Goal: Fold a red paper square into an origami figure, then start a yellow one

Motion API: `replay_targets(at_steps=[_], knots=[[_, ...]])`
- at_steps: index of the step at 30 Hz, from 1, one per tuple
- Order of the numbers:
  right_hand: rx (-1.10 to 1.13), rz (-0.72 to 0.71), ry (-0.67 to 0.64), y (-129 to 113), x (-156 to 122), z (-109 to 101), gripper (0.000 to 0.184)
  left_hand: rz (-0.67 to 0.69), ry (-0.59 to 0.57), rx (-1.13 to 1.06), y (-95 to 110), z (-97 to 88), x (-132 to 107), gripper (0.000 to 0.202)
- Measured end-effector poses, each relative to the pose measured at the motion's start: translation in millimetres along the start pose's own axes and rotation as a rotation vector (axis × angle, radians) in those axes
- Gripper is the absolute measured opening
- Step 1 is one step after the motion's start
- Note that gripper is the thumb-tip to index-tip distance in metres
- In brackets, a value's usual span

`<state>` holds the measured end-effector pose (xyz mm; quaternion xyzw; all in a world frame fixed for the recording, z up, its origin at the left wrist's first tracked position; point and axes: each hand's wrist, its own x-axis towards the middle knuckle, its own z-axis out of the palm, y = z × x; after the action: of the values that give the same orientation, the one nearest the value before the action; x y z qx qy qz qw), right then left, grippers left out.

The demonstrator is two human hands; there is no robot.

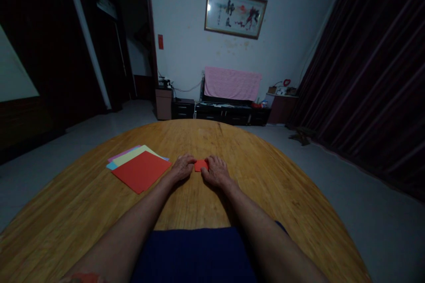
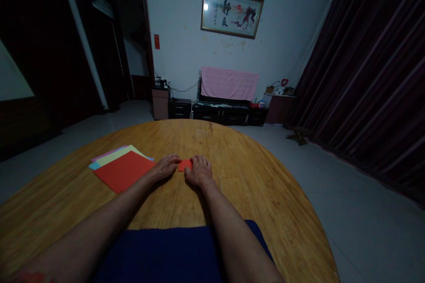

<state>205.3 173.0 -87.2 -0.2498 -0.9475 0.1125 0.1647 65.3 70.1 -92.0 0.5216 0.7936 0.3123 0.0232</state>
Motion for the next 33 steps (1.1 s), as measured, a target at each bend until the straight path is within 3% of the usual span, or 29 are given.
replay_targets(at_steps=[9, 21, 33], knots=[[0.007, -0.018, 0.065, 3, -1, 8, 0.037, -0.081, 0.111, -0.113, -8, 4.0, -6, 0.021], [-0.006, -0.043, 0.075, 5, -2, 10, 0.037, -0.125, 0.023, -0.054, 4, -1.1, -8, 0.017], [0.0, -0.032, 0.053, 4, -2, 10, 0.038, -0.084, 0.053, 0.023, 6, 3.1, -9, 0.017]])
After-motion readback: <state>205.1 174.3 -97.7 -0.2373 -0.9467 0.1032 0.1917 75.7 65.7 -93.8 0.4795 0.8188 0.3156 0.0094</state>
